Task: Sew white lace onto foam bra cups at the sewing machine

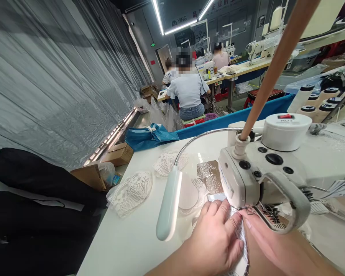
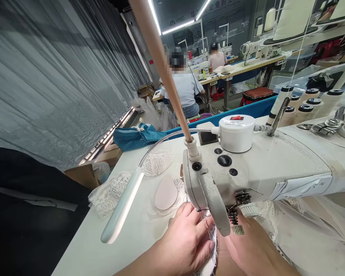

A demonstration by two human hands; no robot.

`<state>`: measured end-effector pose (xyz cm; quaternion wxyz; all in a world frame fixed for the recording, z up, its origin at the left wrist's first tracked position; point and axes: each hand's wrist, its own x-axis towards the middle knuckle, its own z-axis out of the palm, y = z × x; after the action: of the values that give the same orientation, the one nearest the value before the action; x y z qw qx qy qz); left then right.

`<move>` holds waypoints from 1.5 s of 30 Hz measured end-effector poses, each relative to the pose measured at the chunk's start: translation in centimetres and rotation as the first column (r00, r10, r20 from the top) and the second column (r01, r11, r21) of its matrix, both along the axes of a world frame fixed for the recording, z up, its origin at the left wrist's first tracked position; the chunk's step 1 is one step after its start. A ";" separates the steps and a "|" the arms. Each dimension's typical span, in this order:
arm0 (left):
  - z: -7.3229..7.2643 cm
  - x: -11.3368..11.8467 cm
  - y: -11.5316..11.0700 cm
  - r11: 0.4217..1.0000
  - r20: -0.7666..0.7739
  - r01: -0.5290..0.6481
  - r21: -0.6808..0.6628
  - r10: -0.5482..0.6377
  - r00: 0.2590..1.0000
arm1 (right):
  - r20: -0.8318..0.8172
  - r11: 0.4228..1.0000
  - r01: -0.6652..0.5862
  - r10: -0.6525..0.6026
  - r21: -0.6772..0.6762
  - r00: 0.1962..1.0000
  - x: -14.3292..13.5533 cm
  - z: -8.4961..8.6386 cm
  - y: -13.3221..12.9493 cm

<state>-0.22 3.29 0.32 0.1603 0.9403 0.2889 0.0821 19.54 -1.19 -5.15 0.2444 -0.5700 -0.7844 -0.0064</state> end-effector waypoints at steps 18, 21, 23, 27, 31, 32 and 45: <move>-0.5 -1.0 -0.1 0.983 0.074 0.060 0.171 -0.074 0.994 | 0.020 0.992 0.068 -0.071 0.106 0.997 1.1 -0.9 -0.8; -0.3 -0.8 0.1 0.982 0.075 0.074 0.177 -0.088 0.993 | 0.020 0.997 0.029 -0.030 0.065 0.999 0.8 -1.2 -1.0; -0.3 -0.8 0.3 0.981 0.077 0.087 0.173 -0.102 0.992 | 0.082 0.998 -0.029 0.025 0.049 0.996 0.7 -1.7 -1.2; -0.3 -0.9 0.7 0.980 0.065 0.106 0.167 -0.118 0.991 | 0.178 0.993 -0.056 0.038 0.100 0.983 1.1 -3.0 -1.6; 0.0 -1.2 1.1 0.978 0.050 0.122 0.167 -0.132 0.990 | 0.204 0.996 -0.051 0.035 0.071 0.978 1.1 -3.8 -1.7; 0.0 -1.2 1.1 0.978 0.047 0.126 0.168 -0.135 0.990 | 0.213 0.996 -0.051 0.035 0.072 0.976 1.1 -3.8 -1.6; 0.5 -1.6 0.9 0.971 0.013 0.220 0.092 -0.222 0.975 | 0.061 0.994 -0.002 -0.005 0.109 0.998 0.4 0.4 -0.9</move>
<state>-1.86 4.23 0.85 0.1292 0.9719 0.1765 0.0876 19.96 -2.08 -4.76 0.2508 -0.5560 -0.7896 -0.0667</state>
